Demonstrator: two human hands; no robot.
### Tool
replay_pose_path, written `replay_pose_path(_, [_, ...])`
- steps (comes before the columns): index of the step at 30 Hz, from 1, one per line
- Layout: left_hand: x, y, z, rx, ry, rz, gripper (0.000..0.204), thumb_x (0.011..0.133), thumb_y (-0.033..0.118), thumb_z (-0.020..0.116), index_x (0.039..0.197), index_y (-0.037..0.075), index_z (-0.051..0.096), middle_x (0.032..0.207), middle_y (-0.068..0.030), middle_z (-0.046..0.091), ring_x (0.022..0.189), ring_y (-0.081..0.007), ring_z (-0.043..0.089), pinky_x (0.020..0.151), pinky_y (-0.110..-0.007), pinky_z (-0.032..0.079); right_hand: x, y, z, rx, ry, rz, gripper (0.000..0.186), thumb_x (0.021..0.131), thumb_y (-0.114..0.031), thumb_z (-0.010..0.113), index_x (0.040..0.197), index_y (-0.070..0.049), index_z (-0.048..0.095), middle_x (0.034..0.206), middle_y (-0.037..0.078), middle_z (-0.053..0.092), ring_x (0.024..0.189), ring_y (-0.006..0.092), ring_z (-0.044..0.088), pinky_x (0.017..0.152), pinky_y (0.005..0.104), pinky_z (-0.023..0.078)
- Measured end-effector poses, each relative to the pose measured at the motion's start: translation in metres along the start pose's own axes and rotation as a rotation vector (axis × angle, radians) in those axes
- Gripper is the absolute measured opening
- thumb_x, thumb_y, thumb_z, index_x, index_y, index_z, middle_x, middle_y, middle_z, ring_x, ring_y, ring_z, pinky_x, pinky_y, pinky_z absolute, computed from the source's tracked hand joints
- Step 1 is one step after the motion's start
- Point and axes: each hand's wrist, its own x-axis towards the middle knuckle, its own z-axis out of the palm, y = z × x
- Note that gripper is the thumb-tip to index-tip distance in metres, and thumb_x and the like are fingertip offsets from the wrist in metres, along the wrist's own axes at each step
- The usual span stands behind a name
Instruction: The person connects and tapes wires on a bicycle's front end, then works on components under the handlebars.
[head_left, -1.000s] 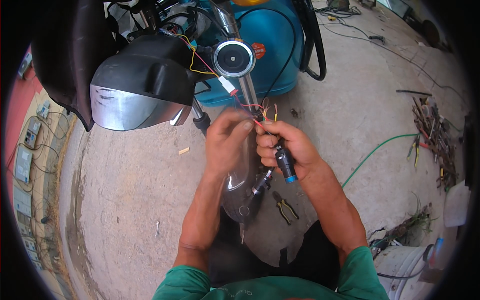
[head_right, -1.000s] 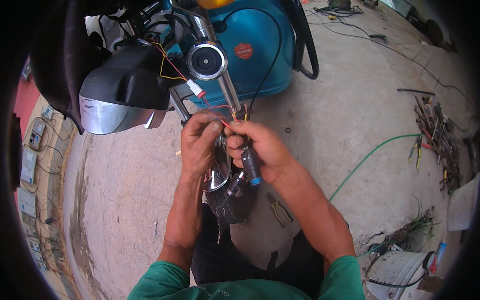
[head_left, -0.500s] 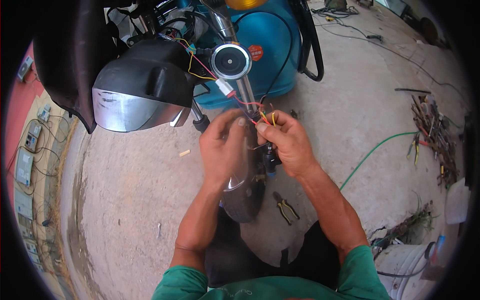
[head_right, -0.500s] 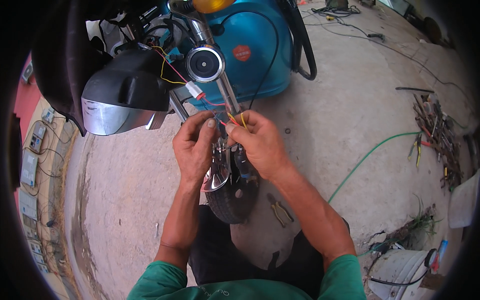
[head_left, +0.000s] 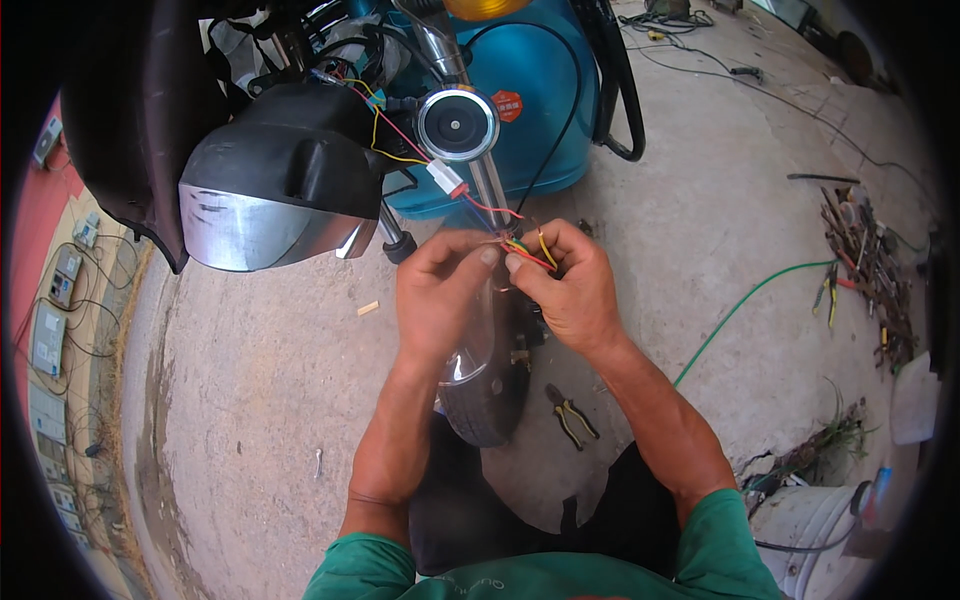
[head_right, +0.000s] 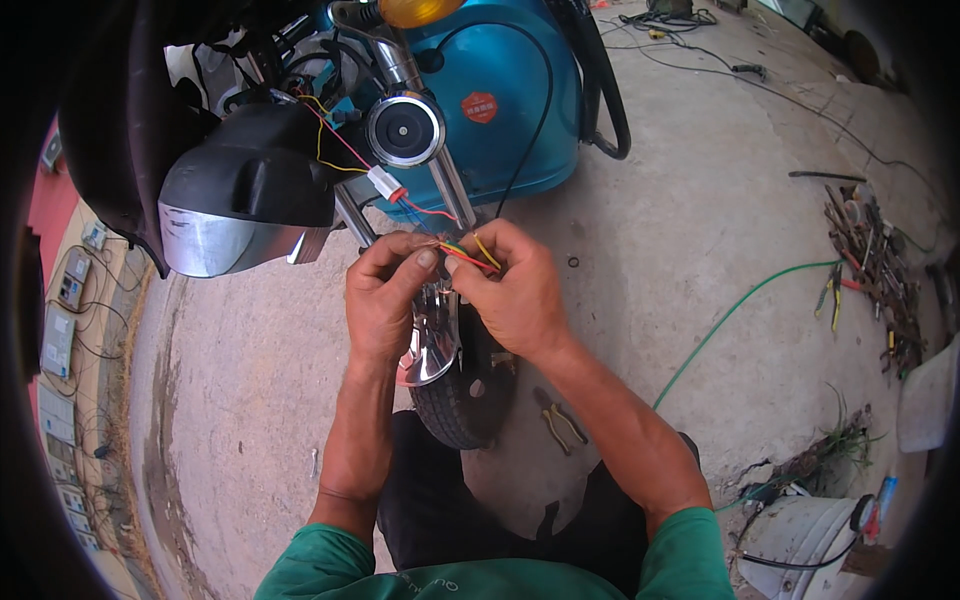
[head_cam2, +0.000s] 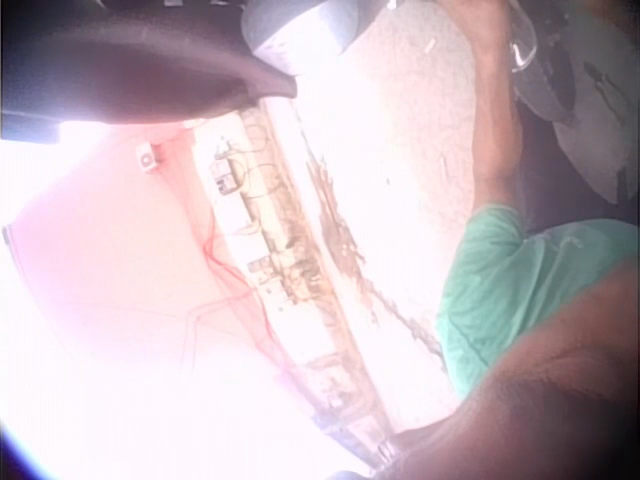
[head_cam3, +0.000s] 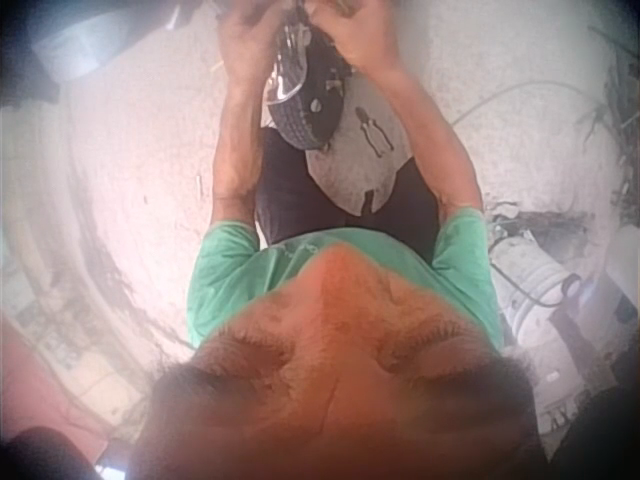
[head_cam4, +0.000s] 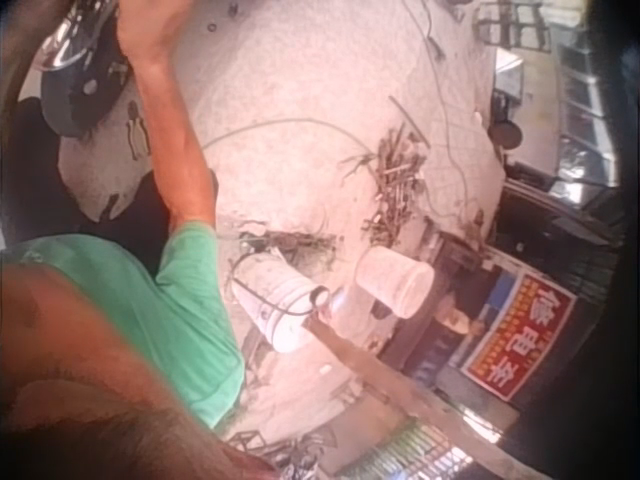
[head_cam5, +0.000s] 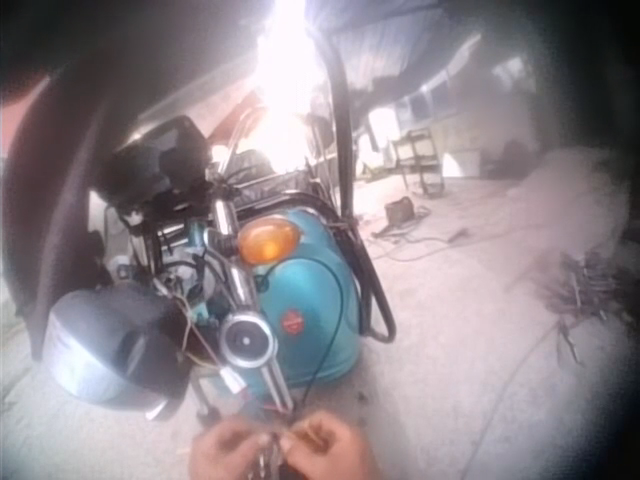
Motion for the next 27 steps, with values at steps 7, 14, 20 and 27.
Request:
replay_pose_path(7, [0.010, -0.012, -0.024, -0.457, -0.157, -0.261, 0.012, 0.091, 0.006, 0.069, 0.101, 0.001, 0.067, 0.093, -0.0072, 0.069, 0.079, -0.0145, 0.063, 0.077, -0.028, 0.051, 0.005, 0.006, 0.015, -0.006, -0.046, 0.007, 0.010, 0.088, -0.006, 0.072, 0.091, 0.000, 0.063, 0.079, -0.001, 0.066, 0.073, 0.0024, 0.057, 0.064, 0.0216, 0.046])
replay_pose_path(14, [0.030, -0.023, 0.008, -0.506, -0.278, -0.305, 0.017, 0.090, 0.009, 0.070, 0.104, 0.003, 0.064, 0.098, -0.0066, 0.068, 0.089, -0.0163, 0.063, 0.083, -0.030, 0.049, 0.011, 0.009, -0.024, 0.079, -0.050, 0.049, 0.012, 0.091, -0.011, 0.070, 0.093, 0.000, 0.066, 0.085, 0.002, 0.067, 0.076, 0.0054, 0.058, 0.069, 0.0239, 0.049])
replay_pose_path(20, [0.037, -0.047, -0.040, -0.481, -0.313, -0.226, 0.021, 0.090, 0.012, 0.067, 0.107, 0.004, 0.058, 0.111, -0.0095, 0.060, 0.107, -0.0225, 0.060, 0.097, -0.037, 0.048, 0.015, 0.015, -0.002, -0.091, -0.093, -0.051, 0.020, 0.085, -0.015, 0.070, 0.086, 0.003, 0.062, 0.074, 0.006, 0.063, 0.075, 0.0091, 0.056, 0.066, 0.0304, 0.046])
replay_pose_path(27, [0.041, -0.046, -0.037, -0.565, -0.440, -0.209, 0.028, 0.091, 0.017, 0.067, 0.112, 0.004, 0.055, 0.121, -0.0101, 0.052, 0.109, -0.0208, 0.056, 0.098, -0.035, 0.043, 0.003, 0.007, -0.006, 0.349, -0.114, 0.173, 0.016, 0.085, -0.014, 0.069, 0.085, 0.002, 0.065, 0.076, 0.003, 0.064, 0.072, 0.0120, 0.059, 0.066, 0.0291, 0.045])
